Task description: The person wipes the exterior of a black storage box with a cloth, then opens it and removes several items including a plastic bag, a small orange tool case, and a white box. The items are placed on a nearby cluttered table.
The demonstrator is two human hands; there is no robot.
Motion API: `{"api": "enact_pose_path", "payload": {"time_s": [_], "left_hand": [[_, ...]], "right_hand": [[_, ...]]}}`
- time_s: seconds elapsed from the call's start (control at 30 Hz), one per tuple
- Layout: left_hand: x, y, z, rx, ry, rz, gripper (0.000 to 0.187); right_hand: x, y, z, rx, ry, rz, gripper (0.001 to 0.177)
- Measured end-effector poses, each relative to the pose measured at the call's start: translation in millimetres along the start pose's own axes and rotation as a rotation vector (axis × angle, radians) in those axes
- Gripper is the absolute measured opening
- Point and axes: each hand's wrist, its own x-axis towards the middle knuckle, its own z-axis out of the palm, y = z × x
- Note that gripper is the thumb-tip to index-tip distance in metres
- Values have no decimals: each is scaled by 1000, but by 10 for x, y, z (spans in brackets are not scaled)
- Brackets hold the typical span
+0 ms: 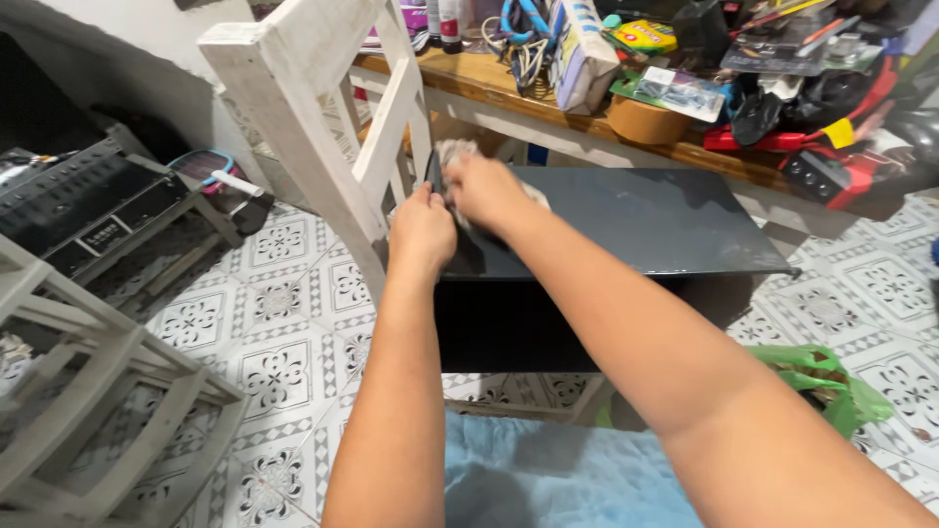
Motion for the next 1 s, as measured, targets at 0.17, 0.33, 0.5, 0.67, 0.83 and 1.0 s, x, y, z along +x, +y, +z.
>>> {"api": "enact_pose_path", "payload": {"time_s": [0.17,0.33,0.5,0.67,0.83,1.0], "left_hand": [[1,21,-33,-28,0,-10,46],[79,-3,-18,-58,8,-39,45],[71,-28,-11,-43,19,28,44],[24,-1,-25,-61,16,-4,45],[87,-10,-24,-108,12,6,44],[117,-68,2,-97,10,2,44]], "right_hand": [[161,43,88,31,211,-101,28],[-761,-173,-175,180,64,-184,28],[-677,-20,-184,227,44,-293,29],[169,226,91,77,148,-124,27],[-144,-24,131,-10,170,-147,21],[-1058,-208,-416,261,-57,-177,27]]}}
